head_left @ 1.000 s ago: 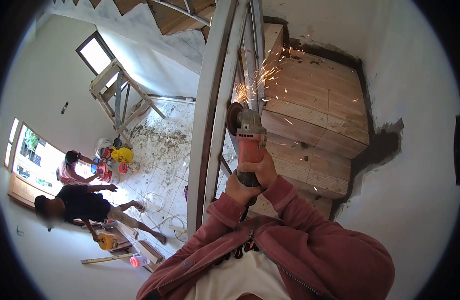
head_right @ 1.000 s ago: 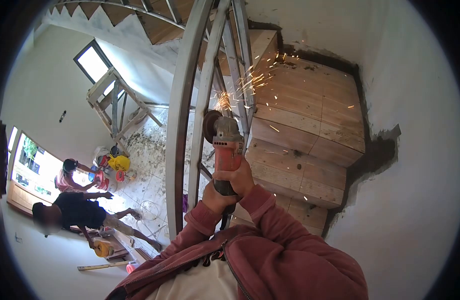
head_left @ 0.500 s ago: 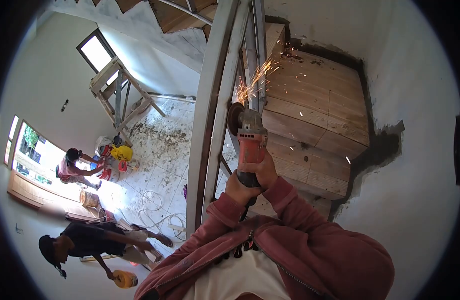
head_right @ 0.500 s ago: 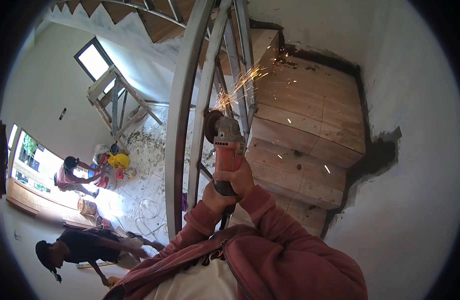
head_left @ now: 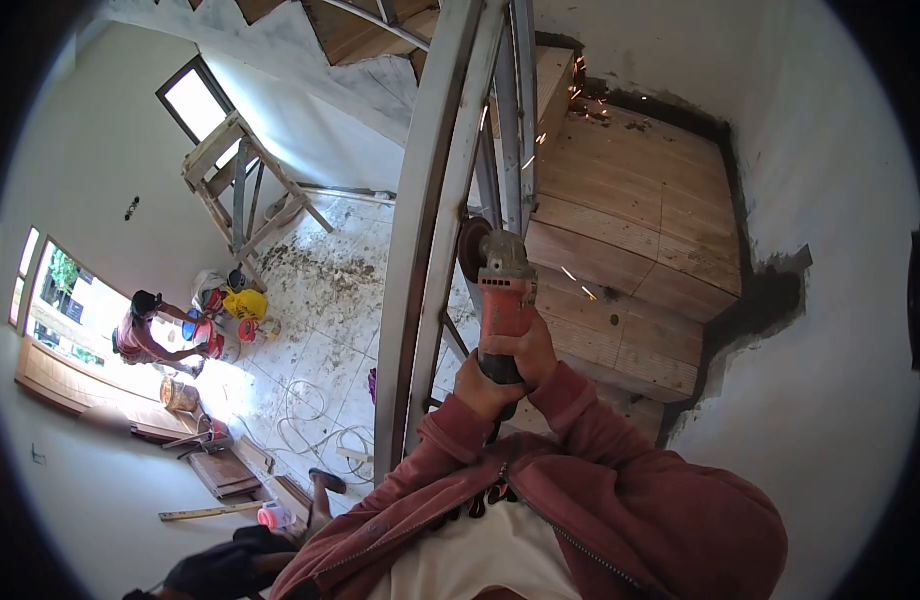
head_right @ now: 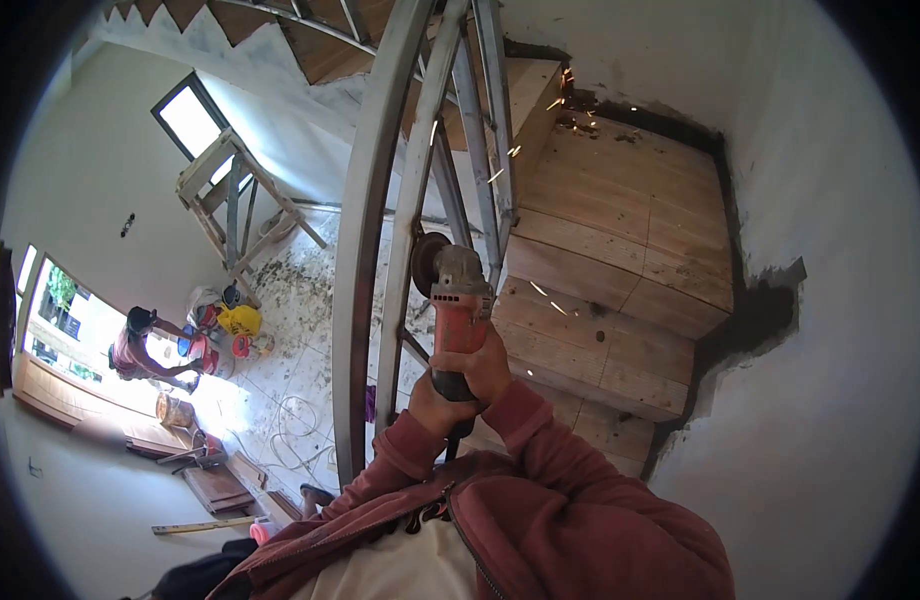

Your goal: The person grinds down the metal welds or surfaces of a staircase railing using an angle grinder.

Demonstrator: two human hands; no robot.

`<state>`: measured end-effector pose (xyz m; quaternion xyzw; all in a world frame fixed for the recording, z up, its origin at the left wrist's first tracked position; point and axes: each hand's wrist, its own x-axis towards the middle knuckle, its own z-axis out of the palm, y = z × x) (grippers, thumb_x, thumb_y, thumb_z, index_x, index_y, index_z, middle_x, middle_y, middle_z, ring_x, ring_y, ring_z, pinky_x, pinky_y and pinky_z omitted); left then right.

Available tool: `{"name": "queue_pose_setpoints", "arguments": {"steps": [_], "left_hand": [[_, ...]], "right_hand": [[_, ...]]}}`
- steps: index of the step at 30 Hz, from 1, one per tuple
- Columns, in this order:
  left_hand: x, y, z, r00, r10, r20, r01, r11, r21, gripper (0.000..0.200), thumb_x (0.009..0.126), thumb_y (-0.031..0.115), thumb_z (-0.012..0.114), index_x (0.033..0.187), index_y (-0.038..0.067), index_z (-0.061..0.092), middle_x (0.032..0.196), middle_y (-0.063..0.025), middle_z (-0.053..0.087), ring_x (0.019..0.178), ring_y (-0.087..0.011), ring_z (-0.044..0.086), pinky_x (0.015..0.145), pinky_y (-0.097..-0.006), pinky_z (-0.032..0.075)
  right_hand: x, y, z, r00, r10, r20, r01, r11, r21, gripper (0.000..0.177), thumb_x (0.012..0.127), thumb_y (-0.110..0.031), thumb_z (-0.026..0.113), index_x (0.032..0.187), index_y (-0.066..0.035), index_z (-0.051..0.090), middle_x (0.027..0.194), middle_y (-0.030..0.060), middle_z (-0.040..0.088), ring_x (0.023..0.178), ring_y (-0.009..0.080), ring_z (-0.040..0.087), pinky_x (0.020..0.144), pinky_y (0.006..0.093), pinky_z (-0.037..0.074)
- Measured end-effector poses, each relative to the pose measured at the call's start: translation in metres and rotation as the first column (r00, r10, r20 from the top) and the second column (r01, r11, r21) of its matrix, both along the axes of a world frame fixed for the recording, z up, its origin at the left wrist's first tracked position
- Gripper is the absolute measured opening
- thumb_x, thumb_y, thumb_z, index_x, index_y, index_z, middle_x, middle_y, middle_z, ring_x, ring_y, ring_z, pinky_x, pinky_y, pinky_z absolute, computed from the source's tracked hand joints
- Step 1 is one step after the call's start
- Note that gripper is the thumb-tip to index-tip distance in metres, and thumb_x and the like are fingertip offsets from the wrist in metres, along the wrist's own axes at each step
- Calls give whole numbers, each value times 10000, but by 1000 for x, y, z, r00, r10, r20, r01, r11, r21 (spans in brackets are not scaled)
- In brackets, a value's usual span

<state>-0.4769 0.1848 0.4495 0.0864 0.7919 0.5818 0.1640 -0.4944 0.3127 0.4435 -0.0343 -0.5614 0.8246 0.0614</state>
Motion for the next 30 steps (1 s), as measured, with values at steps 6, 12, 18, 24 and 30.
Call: {"name": "queue_pose_setpoints", "arguments": {"steps": [6,12,18,24,30], "left_hand": [[0,-1,10,1000,11,28,-10,1000,-21,754,491,297,824,1095,-46,530,928,-151,656,825,-247,669,726,-337,546],[-4,1,2,1000,2,11,-2,1000,-5,764,484,287,821,1103,-49,523,929,-159,656,832,-252,669,739,-342,544],[-4,2,5,999,-6,38,6,1000,-7,779,483,278,819,1121,-50,515,956,-159,652,853,-258,665,762,-345,539],[-6,3,-2,997,-16,73,13,999,40,795,479,282,828,1130,-48,512,967,-158,650,870,-254,661,770,-345,536],[-5,3,1,999,0,33,1,1000,-20,810,482,280,836,1146,-45,505,977,-157,648,874,-255,660,774,-343,534]], "right_hand": [[-2,0,3,999,26,21,-26,1000,0,643,554,-121,845,1080,1,496,997,80,579,869,170,580,780,310,498],[-5,1,5,1000,5,-25,-5,1000,-2,668,546,-120,850,1100,4,499,995,84,584,873,171,582,784,313,499],[-3,4,13,1000,-1,6,1,999,49,669,542,-109,845,1103,6,499,985,84,588,869,177,588,784,318,502],[-2,5,13,999,-3,39,1,999,50,654,541,-111,844,1086,7,502,977,83,590,857,181,591,779,318,505],[-3,5,8,1000,9,27,-10,999,36,658,538,-110,847,1079,17,495,975,86,590,859,182,592,779,317,508]]}}
